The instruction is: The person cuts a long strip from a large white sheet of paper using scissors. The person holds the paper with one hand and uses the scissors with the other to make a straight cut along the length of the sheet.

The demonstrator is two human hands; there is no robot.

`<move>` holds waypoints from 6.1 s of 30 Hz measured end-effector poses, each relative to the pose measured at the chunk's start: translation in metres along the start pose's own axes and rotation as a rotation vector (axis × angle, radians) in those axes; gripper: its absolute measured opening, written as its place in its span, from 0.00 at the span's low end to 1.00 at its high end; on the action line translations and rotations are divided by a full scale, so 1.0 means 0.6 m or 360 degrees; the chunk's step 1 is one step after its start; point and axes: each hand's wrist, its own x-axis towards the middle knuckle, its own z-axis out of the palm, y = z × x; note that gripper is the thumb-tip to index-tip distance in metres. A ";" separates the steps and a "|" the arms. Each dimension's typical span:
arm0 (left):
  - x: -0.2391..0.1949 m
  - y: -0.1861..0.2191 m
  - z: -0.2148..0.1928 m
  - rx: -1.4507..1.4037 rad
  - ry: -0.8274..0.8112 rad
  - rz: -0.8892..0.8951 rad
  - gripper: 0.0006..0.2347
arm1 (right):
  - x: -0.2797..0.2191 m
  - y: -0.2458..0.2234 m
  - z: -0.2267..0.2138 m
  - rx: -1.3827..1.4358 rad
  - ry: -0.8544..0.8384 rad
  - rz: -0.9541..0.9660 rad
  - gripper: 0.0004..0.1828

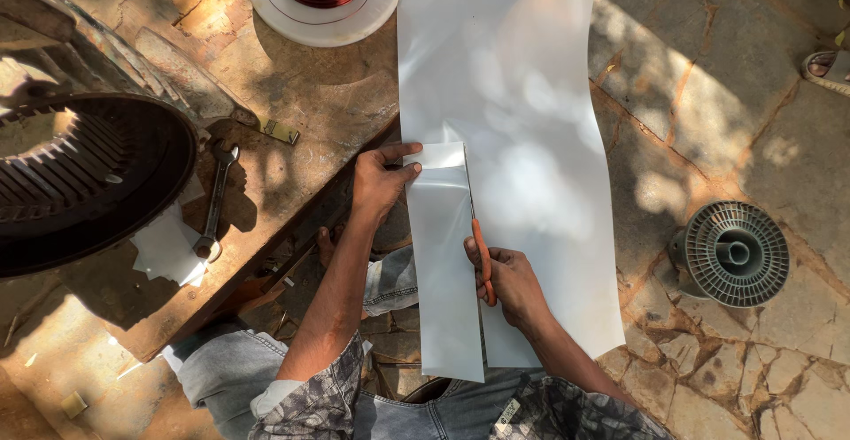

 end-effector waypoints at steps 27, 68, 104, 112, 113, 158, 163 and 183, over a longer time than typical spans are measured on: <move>0.002 -0.004 -0.005 0.0052 0.0004 0.0165 0.14 | 0.024 0.008 0.005 0.0113 -0.0053 -0.0068 0.32; 0.052 0.024 -0.010 0.0088 0.0063 0.0144 0.12 | 0.012 0.004 0.002 0.0191 -0.0181 0.0035 0.28; 0.047 0.024 0.014 0.0208 0.0688 0.0184 0.12 | -0.007 0.002 0.017 0.0064 -0.0062 0.0042 0.29; 0.045 0.022 0.010 0.0306 0.0693 0.0142 0.11 | -0.006 0.004 0.018 0.0112 -0.0092 0.0046 0.28; 0.045 0.021 0.010 0.0313 0.0708 0.0179 0.11 | -0.005 0.004 0.019 0.0109 -0.0091 0.0043 0.28; 0.072 0.037 -0.008 0.0276 0.0352 -0.0069 0.08 | 0.003 0.017 0.013 0.0123 -0.0195 -0.0063 0.21; 0.073 0.020 0.012 0.0001 0.0497 -0.0161 0.07 | -0.003 0.013 0.014 0.0167 -0.0171 -0.0031 0.21; 0.074 0.036 0.006 -0.0025 0.0471 -0.0396 0.07 | -0.012 0.018 0.018 0.0261 -0.0286 0.0086 0.29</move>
